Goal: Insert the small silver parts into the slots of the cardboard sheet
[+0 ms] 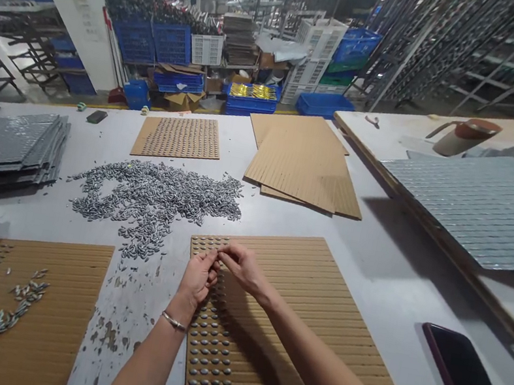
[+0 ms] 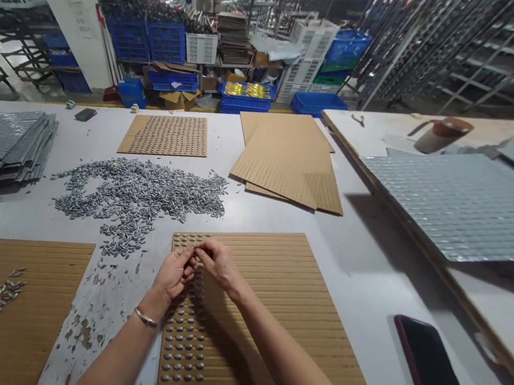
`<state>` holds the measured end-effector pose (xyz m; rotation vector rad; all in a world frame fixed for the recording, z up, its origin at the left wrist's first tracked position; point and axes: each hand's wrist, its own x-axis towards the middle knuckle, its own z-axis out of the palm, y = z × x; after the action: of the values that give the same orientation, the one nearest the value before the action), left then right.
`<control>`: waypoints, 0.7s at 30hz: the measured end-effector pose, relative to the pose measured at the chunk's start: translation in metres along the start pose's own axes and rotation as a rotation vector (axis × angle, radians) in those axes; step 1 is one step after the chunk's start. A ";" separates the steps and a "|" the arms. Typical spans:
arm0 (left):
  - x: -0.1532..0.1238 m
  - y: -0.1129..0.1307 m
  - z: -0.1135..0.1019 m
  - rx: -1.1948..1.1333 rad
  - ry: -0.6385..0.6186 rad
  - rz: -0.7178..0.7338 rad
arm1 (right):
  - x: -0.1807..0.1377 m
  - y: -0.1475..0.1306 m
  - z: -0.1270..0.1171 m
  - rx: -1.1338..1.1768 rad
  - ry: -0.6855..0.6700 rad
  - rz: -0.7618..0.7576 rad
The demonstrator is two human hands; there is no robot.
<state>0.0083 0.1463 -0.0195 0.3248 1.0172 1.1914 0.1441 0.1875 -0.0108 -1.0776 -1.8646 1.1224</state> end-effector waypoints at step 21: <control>-0.005 0.018 -0.010 -0.285 0.177 -0.110 | 0.031 0.028 -0.001 -0.505 0.056 0.439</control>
<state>-0.0109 0.1462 -0.0098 -0.0619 0.9877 1.2611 0.1400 0.2236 -0.0317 -1.8525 -1.9718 0.8449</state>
